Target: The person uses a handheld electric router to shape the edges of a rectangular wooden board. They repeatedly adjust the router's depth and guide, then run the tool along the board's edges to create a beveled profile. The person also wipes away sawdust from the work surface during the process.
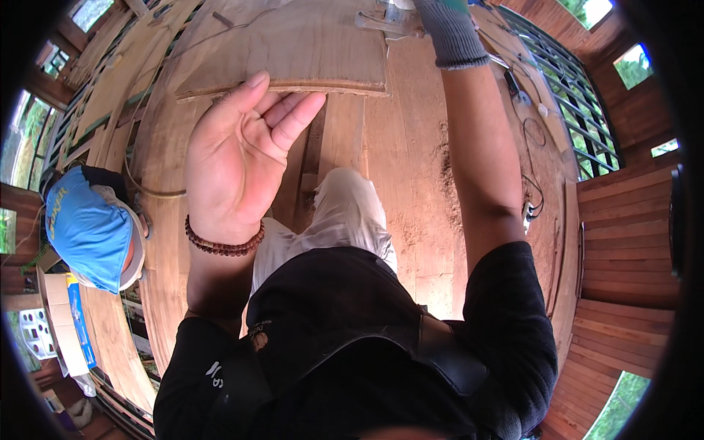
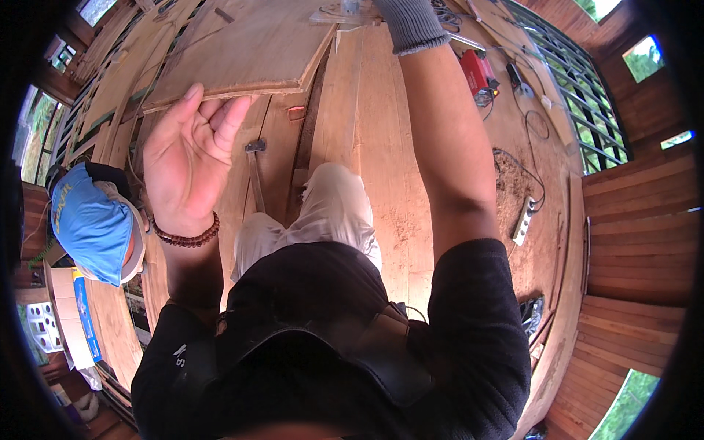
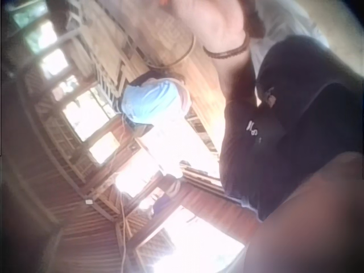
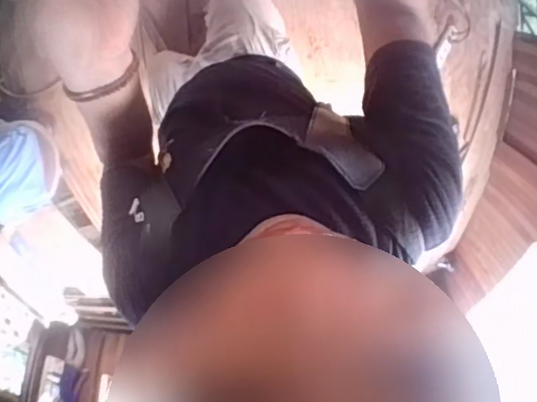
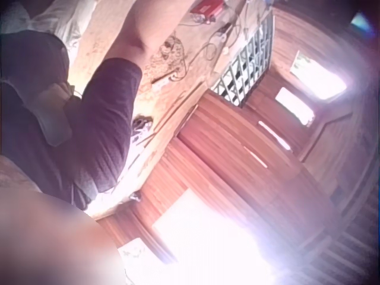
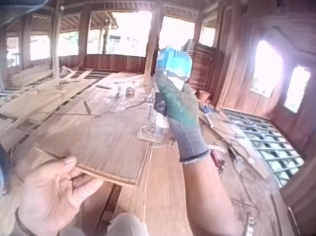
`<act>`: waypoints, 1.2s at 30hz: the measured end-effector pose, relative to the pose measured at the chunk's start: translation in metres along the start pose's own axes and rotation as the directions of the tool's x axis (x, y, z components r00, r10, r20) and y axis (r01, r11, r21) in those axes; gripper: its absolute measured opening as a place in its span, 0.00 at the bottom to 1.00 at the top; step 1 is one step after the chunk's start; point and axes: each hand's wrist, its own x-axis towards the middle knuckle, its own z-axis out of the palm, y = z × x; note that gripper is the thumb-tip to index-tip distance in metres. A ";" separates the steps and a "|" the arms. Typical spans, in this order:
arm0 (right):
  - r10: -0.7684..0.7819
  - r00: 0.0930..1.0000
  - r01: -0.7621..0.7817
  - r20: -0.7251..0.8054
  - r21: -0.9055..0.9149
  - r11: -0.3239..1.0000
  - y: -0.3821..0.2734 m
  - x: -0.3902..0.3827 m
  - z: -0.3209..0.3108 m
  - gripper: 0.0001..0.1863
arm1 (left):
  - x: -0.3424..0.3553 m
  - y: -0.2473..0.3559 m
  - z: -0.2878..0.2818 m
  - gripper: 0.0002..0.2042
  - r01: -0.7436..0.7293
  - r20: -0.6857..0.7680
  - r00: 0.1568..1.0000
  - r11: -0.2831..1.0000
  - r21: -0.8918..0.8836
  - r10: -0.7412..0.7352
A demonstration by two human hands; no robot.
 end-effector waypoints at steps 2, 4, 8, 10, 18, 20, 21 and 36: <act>0.036 0.999 -0.039 0.033 0.093 0.995 0.000 0.002 -0.001 0.11 | 0.002 0.001 0.003 0.06 0.002 0.006 1.000 1.000 0.025 -0.002; 0.015 0.998 -0.022 0.057 0.127 0.992 -0.001 0.004 -0.002 0.11 | 0.004 0.002 0.006 0.06 0.010 -0.036 0.999 1.000 0.017 -0.009; -0.002 1.000 0.002 -0.014 0.039 0.999 -0.004 0.007 -0.001 0.13 | 0.007 0.005 0.010 0.07 0.003 -0.039 0.999 0.998 0.058 0.000; -0.006 0.999 0.007 -0.041 0.019 1.000 -0.007 0.007 0.001 0.13 | 0.008 0.006 0.012 0.06 0.007 -0.036 0.999 0.999 0.043 -0.006; -0.009 1.000 0.008 0.016 0.040 0.999 -0.007 0.001 -0.006 0.16 | 0.007 0.006 0.015 0.07 -0.002 -0.070 0.998 0.998 0.063 0.006; 0.018 1.000 -0.020 0.019 0.090 0.996 -0.004 0.001 -0.009 0.16 | 0.006 0.004 0.012 0.07 -0.005 -0.109 0.994 0.997 0.080 0.013; 0.057 0.998 -0.056 -0.026 0.050 0.997 -0.003 0.001 -0.010 0.15 | 0.005 0.003 0.010 0.07 0.011 -0.059 0.998 0.999 0.043 -0.009; 0.047 0.997 -0.049 -0.066 -0.035 0.998 0.022 0.016 -0.023 0.14 | 0.001 -0.011 0.000 0.07 0.042 -0.007 0.999 0.999 0.010 -0.042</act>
